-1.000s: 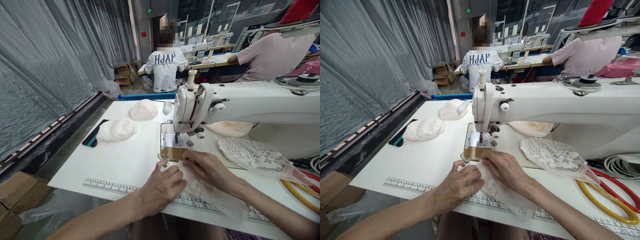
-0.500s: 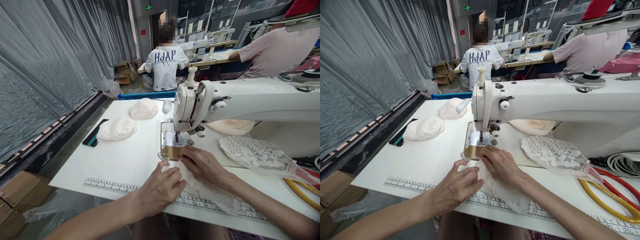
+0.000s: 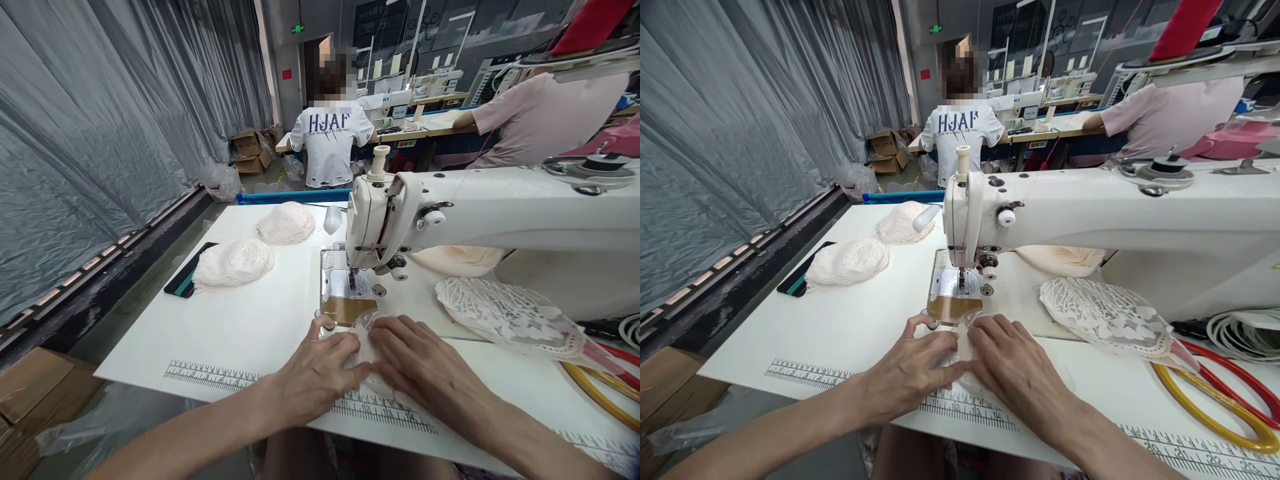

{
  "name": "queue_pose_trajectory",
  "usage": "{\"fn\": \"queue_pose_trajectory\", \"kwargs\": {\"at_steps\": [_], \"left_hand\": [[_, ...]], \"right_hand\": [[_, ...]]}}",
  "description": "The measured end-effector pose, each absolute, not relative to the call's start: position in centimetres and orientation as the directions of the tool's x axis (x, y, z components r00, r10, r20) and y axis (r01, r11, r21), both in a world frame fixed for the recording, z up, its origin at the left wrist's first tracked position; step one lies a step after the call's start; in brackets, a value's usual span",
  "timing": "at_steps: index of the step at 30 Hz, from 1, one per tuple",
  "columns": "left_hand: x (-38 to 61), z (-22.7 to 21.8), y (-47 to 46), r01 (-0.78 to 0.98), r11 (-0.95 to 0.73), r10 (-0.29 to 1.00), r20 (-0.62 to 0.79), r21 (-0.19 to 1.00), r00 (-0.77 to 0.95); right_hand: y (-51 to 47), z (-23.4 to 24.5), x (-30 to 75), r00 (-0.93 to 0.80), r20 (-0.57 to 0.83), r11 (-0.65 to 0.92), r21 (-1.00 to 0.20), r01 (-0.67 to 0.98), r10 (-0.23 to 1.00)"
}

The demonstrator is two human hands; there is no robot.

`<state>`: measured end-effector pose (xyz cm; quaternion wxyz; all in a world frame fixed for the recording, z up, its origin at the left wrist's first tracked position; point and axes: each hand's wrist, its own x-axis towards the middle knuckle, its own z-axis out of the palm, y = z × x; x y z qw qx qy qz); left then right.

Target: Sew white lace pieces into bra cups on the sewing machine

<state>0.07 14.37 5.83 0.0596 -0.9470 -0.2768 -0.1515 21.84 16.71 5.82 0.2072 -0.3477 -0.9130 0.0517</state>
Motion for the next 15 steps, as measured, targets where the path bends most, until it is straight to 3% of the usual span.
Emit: {"fn": "queue_pose_trajectory", "kwargs": {"at_steps": [3, 15], "left_hand": [[0.3, 5.8, 15.3, 0.552, -0.834, 0.519, 0.321, -0.014, 0.792], [0.5, 5.6, 23.0, 0.612, -0.79, 0.57, 0.32, -0.042, 0.757]], "right_hand": [[17.5, 5.0, 22.4, -0.676, 0.364, 0.752, -0.119, 0.649, 0.641], [25.9, 4.5, 22.1, -0.659, 0.384, 0.712, 0.01, 0.703, 0.646]]}}
